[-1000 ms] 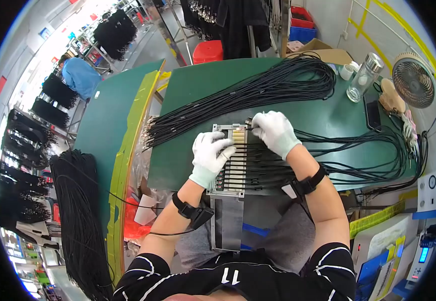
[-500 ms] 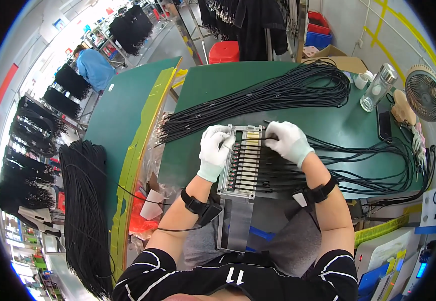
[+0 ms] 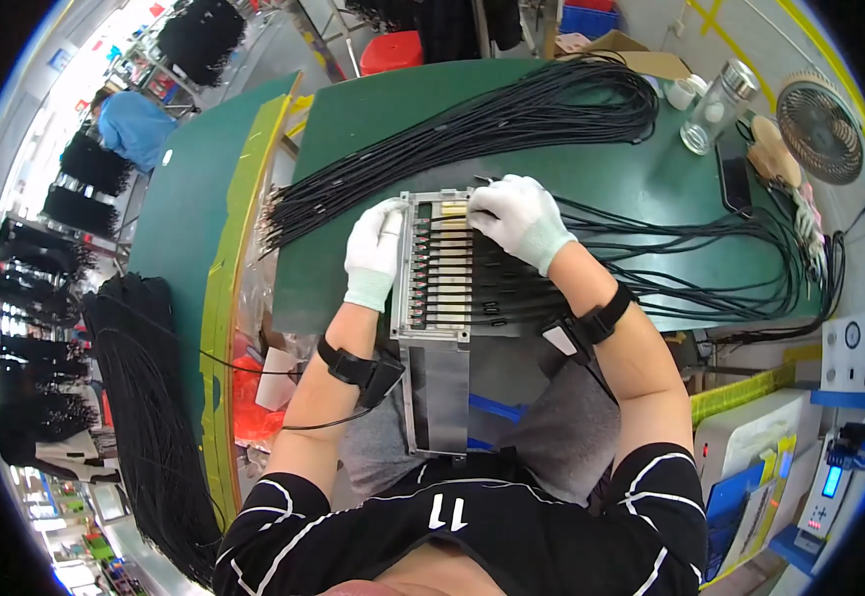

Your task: The person places cables into a metal jig, moves the jig to a machine, and returns it to the table. They remove the cables, bundle them together, and secure the bundle with tape before repeating the process with more cables.

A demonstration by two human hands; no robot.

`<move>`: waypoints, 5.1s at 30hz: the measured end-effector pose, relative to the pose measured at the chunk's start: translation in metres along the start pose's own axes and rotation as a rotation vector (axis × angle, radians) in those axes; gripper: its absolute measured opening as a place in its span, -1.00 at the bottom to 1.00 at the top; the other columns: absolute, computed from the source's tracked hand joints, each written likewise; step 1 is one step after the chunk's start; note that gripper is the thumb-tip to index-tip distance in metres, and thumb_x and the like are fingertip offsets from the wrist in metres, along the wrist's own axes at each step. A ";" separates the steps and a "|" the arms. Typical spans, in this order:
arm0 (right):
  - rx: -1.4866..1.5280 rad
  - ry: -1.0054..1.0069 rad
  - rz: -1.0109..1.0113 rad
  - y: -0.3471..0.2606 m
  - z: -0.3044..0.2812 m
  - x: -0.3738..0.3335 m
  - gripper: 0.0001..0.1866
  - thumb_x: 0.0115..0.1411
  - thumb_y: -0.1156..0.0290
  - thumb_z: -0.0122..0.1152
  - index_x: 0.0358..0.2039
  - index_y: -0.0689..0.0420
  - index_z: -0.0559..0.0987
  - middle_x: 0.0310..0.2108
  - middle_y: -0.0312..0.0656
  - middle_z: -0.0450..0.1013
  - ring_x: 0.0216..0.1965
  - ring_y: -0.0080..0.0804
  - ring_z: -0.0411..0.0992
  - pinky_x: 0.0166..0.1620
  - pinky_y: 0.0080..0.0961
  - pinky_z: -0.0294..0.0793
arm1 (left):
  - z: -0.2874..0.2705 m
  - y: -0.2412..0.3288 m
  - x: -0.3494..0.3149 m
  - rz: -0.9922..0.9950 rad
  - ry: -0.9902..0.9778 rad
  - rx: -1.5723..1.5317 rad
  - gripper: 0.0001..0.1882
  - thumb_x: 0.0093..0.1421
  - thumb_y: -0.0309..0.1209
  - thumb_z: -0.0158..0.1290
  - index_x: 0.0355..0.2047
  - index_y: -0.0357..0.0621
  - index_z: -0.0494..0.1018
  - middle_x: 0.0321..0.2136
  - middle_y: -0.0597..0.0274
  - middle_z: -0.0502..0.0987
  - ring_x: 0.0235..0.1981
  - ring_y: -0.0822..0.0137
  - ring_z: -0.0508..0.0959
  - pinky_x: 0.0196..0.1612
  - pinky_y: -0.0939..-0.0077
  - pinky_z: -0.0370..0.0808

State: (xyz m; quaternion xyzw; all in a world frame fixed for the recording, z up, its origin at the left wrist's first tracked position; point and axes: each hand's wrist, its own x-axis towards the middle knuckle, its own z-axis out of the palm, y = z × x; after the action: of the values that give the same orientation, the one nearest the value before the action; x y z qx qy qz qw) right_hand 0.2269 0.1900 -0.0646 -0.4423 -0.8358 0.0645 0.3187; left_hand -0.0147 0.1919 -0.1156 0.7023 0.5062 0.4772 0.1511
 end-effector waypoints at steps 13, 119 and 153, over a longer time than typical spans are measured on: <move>-0.136 -0.012 0.027 -0.005 0.010 -0.004 -0.91 0.05 0.32 0.30 -0.50 0.01 0.58 -0.53 -0.27 0.49 -0.36 -0.21 0.44 -0.23 -0.28 0.41 | 0.003 0.005 -0.004 0.023 -0.032 0.053 -0.84 0.25 -0.36 0.06 -0.28 -0.10 0.60 -0.15 0.11 0.59 -0.10 0.10 0.54 0.03 0.28 0.46; -0.089 -0.042 -0.098 -0.027 0.015 0.005 -0.80 0.01 0.27 0.35 -0.35 0.00 0.59 -0.44 -0.28 0.51 -0.35 -0.24 0.44 -0.24 -0.31 0.36 | -0.007 0.030 0.005 -0.043 -0.181 -0.301 -0.83 0.15 -0.39 0.16 -0.52 -0.23 0.59 -0.07 0.06 0.57 0.11 0.14 0.40 0.18 0.28 0.31; 0.284 -0.104 0.173 -0.016 0.010 0.006 -0.77 0.08 0.25 0.36 -0.30 0.08 0.63 -0.42 -0.13 0.55 -0.36 -0.13 0.50 -0.23 -0.29 0.49 | -0.005 0.026 0.008 0.067 -0.046 -0.246 -0.88 0.08 -0.44 0.23 -0.48 -0.23 0.56 -0.09 -0.03 0.56 0.04 0.05 0.45 0.12 0.25 0.36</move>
State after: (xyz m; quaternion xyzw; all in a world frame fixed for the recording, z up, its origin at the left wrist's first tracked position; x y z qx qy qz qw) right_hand 0.2072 0.1864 -0.0635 -0.4590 -0.7927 0.2319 0.3274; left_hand -0.0036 0.1863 -0.0912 0.7057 0.4165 0.5243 0.2318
